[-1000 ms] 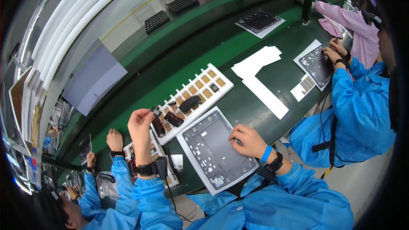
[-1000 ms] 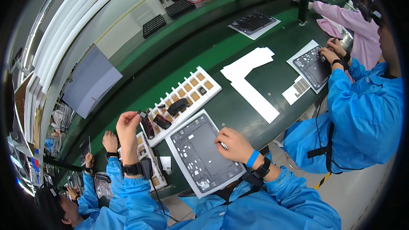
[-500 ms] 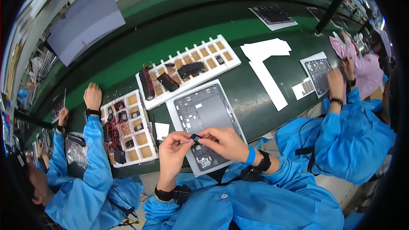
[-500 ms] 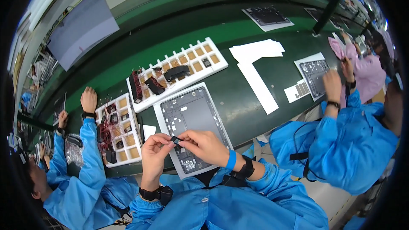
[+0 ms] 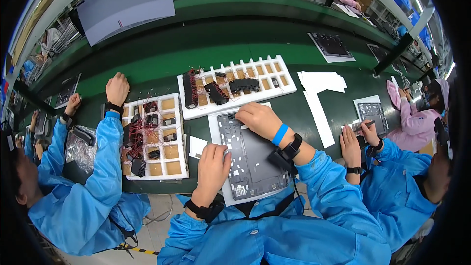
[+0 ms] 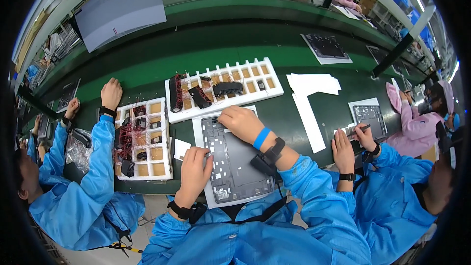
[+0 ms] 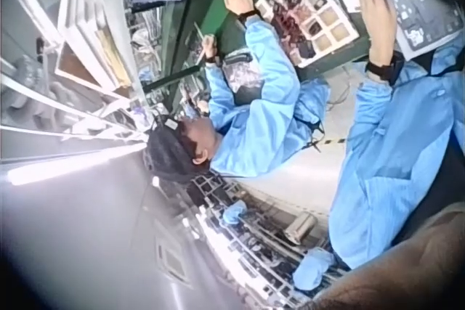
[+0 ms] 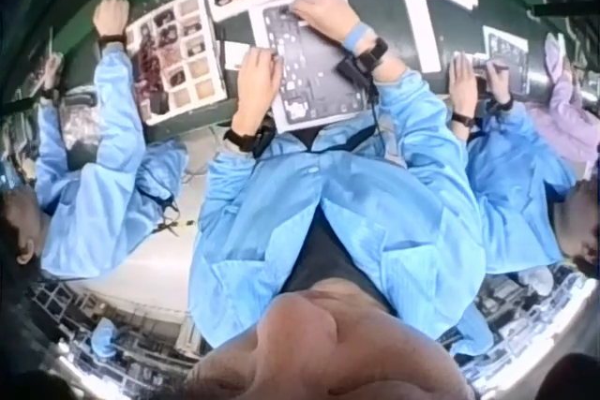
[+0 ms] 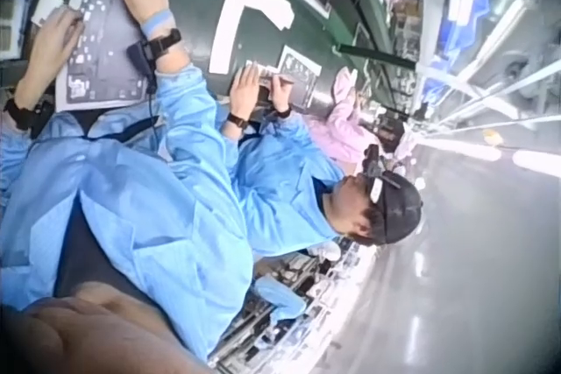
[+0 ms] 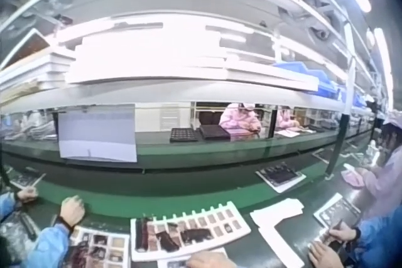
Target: Manually assemble and inspect plastic and electronic frames on a factory production line.
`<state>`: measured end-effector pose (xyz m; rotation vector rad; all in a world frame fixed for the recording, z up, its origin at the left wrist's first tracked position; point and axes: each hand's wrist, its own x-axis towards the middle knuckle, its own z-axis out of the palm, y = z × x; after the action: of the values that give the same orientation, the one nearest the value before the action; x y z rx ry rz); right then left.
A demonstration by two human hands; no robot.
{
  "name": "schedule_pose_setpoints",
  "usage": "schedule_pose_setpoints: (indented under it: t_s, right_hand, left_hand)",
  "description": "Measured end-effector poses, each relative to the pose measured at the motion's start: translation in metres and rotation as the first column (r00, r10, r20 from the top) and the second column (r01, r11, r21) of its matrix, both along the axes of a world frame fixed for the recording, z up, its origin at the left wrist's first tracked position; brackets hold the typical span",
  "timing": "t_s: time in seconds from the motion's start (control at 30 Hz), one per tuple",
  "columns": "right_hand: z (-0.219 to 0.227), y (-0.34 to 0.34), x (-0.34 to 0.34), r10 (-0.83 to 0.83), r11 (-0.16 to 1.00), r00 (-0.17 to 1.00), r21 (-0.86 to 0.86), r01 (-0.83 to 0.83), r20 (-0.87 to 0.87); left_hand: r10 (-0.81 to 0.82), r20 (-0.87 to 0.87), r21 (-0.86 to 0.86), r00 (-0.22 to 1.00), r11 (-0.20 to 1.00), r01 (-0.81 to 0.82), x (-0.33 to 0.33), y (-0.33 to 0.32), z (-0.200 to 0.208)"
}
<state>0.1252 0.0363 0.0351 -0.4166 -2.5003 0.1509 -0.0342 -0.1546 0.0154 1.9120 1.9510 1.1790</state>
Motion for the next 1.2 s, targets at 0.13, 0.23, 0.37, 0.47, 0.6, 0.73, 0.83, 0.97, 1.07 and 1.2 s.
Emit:
schedule_pose_setpoints:
  t_s: [0.13,0.23,0.37,0.47,0.6,0.73,0.83,0.97,1.07,1.2]
  right_hand:
    - [-0.003,0.001,0.002,0.029,0.986,0.999,0.165,-0.036,0.042]
    - [-0.003,0.001,0.001,0.020,0.983,0.999,0.182,-0.028,0.041]
    - [-0.009,-0.006,0.001,-0.036,0.984,0.996,0.178,0.020,0.084]
    - [-0.009,-0.005,0.000,-0.040,0.993,0.999,0.114,0.035,0.036]
    - [0.003,-0.019,0.001,-0.086,0.996,0.993,-0.006,0.087,0.078]
    - [-0.002,-0.035,0.007,-0.162,0.987,0.977,0.004,0.163,0.136]
    - [-0.001,-0.042,0.012,-0.176,0.983,0.979,-0.038,0.181,0.101]
    - [-0.007,-0.034,0.019,-0.236,0.918,0.966,-0.351,0.187,-0.101]
    - [-0.010,-0.032,0.022,-0.262,0.890,0.957,-0.414,0.189,-0.128]
    - [-0.011,-0.034,0.020,-0.261,0.892,0.953,-0.417,0.177,-0.154]
  left_hand:
    - [-0.045,0.032,0.008,0.998,0.999,0.045,-0.004,0.003,0.000]
    - [-0.070,0.038,0.008,0.997,0.998,0.070,-0.005,0.005,0.000]
    - [-0.082,0.030,-0.017,0.996,0.996,0.083,-0.004,0.006,0.002]
    - [-0.084,0.027,-0.004,0.996,0.996,0.085,-0.004,0.004,0.003]
    - [-0.079,0.009,-0.031,0.997,0.996,0.079,-0.004,0.002,0.006]
    - [-0.092,-0.015,-0.023,0.996,0.996,0.091,-0.004,0.001,0.008]
    - [-0.145,0.151,-0.055,0.978,0.986,0.155,-0.011,-0.005,0.022]
    - [0.007,-0.097,0.084,0.995,0.996,0.001,-0.055,0.000,0.060]
    - [0.127,-0.273,0.109,0.954,0.989,-0.101,-0.104,0.014,0.078]
    - [0.026,-0.488,-0.068,0.872,0.995,-0.068,-0.149,0.036,0.074]
